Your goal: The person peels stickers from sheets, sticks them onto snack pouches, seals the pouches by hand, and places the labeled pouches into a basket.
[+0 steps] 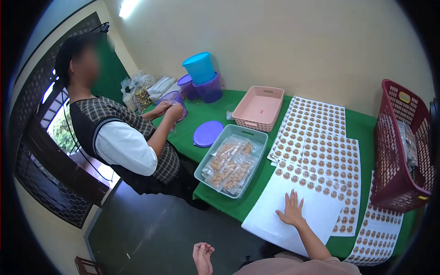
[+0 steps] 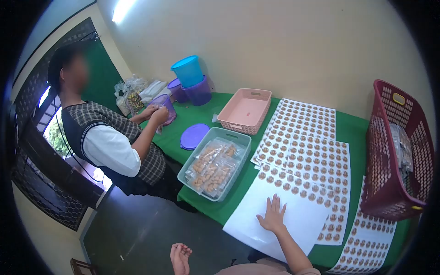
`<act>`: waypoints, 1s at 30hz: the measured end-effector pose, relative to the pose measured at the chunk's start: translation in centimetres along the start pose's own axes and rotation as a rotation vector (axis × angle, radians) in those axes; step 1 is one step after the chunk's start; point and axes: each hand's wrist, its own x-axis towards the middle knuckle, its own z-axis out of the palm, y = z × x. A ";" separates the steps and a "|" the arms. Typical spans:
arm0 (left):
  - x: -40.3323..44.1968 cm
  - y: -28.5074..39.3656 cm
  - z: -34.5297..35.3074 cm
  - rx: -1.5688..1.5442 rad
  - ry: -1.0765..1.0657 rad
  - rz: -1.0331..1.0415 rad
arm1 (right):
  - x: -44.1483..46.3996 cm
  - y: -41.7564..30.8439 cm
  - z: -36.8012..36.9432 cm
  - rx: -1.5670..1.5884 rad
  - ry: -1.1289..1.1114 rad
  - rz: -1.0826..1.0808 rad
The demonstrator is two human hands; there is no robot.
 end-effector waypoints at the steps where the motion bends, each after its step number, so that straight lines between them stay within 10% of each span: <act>1: 0.9 0.2 0.3 0.035 -0.036 0.003 | 0.3 -0.3 0.3 0.005 -0.004 -0.006; 10: 11.8 0.9 4.0 0.258 -0.132 0.009 | 0.8 -0.2 2.4 -0.014 0.033 -0.027; 21: 30.7 0.5 12.9 0.931 -0.486 0.688 | 0.5 -1.3 3.1 -0.016 0.301 0.045; 30: 33.6 -0.3 14.1 0.931 -0.637 0.445 | 0.7 -2.6 3.1 -0.089 0.237 0.213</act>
